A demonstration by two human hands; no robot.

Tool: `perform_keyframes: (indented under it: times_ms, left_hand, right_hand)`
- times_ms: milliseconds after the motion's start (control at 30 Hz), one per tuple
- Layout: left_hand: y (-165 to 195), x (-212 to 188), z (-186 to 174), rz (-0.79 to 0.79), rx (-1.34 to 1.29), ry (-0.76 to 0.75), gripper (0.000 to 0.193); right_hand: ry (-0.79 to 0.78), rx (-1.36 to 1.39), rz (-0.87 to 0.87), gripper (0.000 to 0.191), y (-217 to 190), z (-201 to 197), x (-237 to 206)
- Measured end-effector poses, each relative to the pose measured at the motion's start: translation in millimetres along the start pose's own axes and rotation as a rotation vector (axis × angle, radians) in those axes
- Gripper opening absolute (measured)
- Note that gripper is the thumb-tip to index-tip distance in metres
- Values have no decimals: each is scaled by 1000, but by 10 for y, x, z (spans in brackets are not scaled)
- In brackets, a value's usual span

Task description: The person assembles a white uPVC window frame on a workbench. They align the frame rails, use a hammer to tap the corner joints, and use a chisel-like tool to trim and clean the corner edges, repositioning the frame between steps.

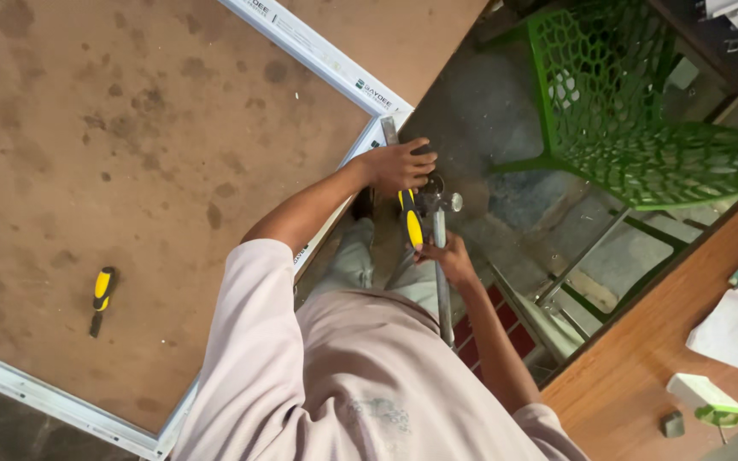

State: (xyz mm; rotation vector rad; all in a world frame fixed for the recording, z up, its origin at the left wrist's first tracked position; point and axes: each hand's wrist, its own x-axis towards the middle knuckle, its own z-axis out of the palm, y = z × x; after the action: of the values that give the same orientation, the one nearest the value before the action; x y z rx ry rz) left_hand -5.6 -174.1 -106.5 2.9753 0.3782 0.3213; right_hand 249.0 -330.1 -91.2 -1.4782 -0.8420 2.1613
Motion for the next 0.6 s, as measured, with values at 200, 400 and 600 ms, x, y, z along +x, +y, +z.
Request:
perform_keyframes:
  times_ms: [200,400,600]
  left_hand:
    - [68,-7,34,-1,38,92,32]
    - [164,-46,-24,-83,10,41,32]
    - [213,-78,-94,-108,-23,89,37]
  right_hand:
    - [151,88,-29,18,136,225,-48]
    - [233,95,-61,15,143,294,-98]
    - [398,4,-7,18,102,394,-154]
